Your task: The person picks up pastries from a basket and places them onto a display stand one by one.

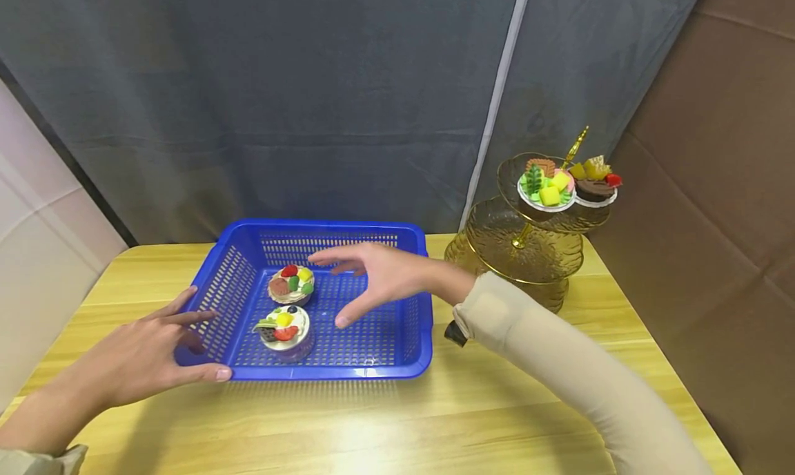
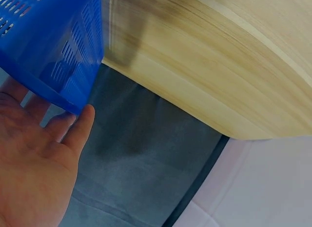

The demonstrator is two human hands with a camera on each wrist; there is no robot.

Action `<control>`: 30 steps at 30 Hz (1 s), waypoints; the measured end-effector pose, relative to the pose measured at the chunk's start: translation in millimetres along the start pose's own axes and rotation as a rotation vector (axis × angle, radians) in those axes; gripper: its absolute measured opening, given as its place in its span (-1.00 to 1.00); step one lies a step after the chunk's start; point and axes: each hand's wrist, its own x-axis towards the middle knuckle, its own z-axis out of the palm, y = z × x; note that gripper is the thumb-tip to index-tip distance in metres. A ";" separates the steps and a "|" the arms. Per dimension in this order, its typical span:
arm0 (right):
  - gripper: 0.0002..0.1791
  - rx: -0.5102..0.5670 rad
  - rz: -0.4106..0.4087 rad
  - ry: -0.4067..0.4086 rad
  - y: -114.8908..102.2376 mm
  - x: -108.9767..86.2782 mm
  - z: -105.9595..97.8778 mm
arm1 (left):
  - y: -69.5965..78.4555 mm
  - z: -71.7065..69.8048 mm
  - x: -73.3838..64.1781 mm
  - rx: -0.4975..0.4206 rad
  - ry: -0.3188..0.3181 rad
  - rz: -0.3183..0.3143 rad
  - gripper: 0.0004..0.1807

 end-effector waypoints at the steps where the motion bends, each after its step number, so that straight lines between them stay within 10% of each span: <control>1: 0.02 -0.002 0.004 -0.011 0.4 3.3 2.4 | -0.1 0.2 -0.3 0.000 0.000 -0.002 -0.48; 30: -0.01 -0.080 0.037 -0.157 3.8 49.8 27.0 | -0.4 -1.4 1.0 -0.003 0.018 0.012 -0.50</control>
